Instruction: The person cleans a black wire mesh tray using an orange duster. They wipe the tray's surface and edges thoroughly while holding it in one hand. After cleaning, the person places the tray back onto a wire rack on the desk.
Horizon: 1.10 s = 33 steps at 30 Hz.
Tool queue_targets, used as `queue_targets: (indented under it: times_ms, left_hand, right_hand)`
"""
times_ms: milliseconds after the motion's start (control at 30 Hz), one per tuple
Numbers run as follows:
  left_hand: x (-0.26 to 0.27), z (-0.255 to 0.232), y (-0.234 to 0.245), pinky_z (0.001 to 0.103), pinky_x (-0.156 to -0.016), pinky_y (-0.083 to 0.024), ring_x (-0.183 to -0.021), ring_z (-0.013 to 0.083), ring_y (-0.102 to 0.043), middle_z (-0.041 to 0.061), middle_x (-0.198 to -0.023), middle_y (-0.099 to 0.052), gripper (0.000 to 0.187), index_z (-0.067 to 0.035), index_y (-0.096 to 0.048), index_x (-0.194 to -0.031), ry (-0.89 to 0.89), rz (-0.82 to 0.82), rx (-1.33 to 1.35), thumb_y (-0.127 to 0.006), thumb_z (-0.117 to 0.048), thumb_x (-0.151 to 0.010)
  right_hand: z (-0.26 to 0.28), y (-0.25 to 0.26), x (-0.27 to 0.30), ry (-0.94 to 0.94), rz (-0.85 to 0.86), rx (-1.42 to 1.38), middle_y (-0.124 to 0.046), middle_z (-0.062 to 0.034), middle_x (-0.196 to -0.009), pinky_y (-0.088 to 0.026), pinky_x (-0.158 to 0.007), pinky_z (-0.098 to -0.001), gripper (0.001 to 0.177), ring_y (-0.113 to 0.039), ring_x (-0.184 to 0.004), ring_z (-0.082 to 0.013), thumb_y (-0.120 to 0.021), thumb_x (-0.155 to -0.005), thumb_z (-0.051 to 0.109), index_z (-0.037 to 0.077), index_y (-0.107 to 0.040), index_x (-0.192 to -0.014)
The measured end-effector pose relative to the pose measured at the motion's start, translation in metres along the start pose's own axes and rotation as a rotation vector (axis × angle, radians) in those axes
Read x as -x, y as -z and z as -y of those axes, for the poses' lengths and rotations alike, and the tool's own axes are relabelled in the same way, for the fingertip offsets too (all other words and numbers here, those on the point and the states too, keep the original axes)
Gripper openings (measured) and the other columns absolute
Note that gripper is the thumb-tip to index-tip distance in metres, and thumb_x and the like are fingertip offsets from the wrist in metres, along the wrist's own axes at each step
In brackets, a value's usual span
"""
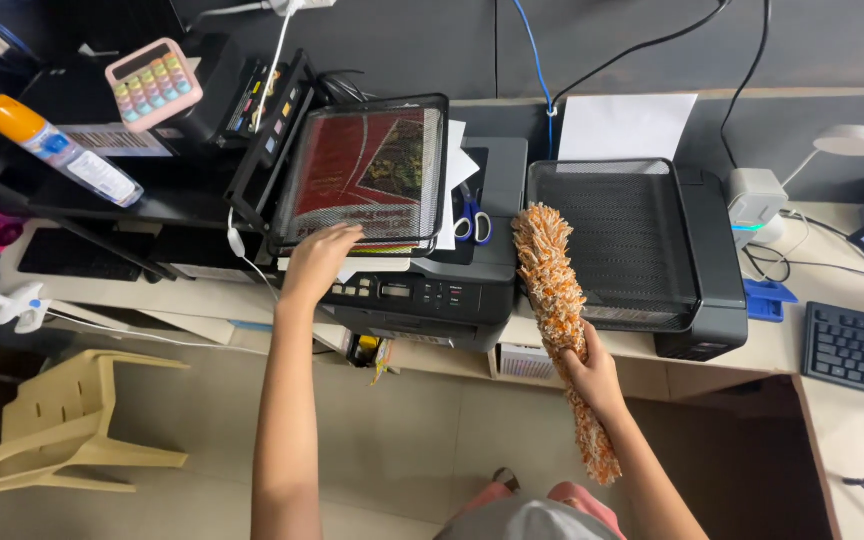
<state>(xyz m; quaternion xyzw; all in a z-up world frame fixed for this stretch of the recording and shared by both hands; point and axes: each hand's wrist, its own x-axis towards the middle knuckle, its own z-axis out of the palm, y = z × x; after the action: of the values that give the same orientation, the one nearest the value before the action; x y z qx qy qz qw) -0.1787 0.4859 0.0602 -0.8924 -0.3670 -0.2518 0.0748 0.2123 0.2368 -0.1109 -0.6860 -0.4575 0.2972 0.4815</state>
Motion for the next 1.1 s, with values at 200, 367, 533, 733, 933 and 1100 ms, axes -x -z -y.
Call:
queue_targets:
  times_ms: [200, 367, 533, 733, 933, 1100]
  left_hand:
    - [0.012, 0.002, 0.013, 0.043, -0.103, -0.051, -0.125, 0.0273, -0.064, 0.007, -0.128, -0.072, 0.022, -0.007, -0.075, -0.115, 0.064, 0.087, 0.054, -0.065, -0.013, -0.096]
    - [0.016, -0.002, 0.007, 0.043, -0.107, -0.048, -0.128, 0.0302, -0.06, 0.011, -0.133, -0.069, 0.028, -0.007, -0.072, -0.121, 0.091, 0.132, 0.127, -0.067, -0.02, -0.097]
    - [0.0, -0.051, -0.012, 0.047, -0.11, -0.044, -0.131, 0.0342, -0.057, 0.014, -0.138, -0.066, 0.034, -0.005, -0.07, -0.127, -0.032, -0.01, 0.067, -0.068, -0.014, -0.094]
    - [-0.033, -0.152, -0.036, 0.045, -0.11, -0.051, -0.125, 0.0301, -0.065, 0.01, -0.123, -0.072, 0.022, -0.005, -0.074, -0.111, -0.251, -0.178, 0.3, -0.068, 0.003, -0.091]
    - [-0.053, -0.23, -0.127, 0.041, -0.102, -0.054, -0.116, 0.0289, -0.069, 0.009, -0.119, -0.074, 0.02, -0.004, -0.074, -0.108, -0.456, 0.054, 0.641, -0.067, 0.001, -0.09]
    - [-0.062, -0.298, -0.21, 0.045, -0.106, -0.049, -0.124, 0.0321, -0.06, 0.014, -0.132, -0.067, 0.024, -0.003, -0.071, -0.116, -0.424, 0.29, 0.666, -0.07, -0.012, -0.094]
  right_hand:
    - [0.0, 0.001, 0.009, -0.068, 0.035, 0.001, -0.071, -0.02, -0.121, -0.052, -0.096, -0.0395, 0.061, -0.07, -0.112, -0.0293, -0.062, -0.089, 0.013, 0.012, -0.047, -0.148]
    - [-0.017, 0.0, 0.01, -0.067, 0.028, 0.009, -0.072, -0.0207, -0.121, -0.053, -0.096, -0.0391, 0.062, -0.071, -0.112, -0.0292, -0.063, -0.089, 0.014, 0.011, -0.047, -0.148]
    - [-0.008, 0.005, 0.013, -0.054, -0.012, -0.005, -0.072, -0.0198, -0.122, -0.053, -0.096, -0.0387, 0.062, -0.071, -0.113, -0.0283, -0.063, -0.088, 0.014, 0.011, -0.048, -0.149]
    - [0.018, 0.027, 0.025, -0.165, -0.043, -0.144, -0.067, -0.0164, -0.128, -0.055, -0.092, -0.0391, 0.076, -0.068, -0.111, -0.0286, -0.066, -0.083, 0.012, 0.012, -0.04, -0.154]
    - [0.003, 0.06, 0.044, 0.085, -0.222, -0.122, -0.046, -0.021, -0.153, -0.04, -0.112, -0.0395, 0.093, -0.047, -0.139, -0.0285, -0.068, -0.076, 0.0, 0.006, -0.028, -0.159]
    - [-0.002, 0.088, 0.07, -0.149, -0.41, -0.149, -0.058, -0.0171, -0.137, -0.052, -0.091, -0.0383, 0.088, -0.061, -0.113, -0.0243, -0.069, -0.081, 0.005, 0.008, -0.03, -0.159]
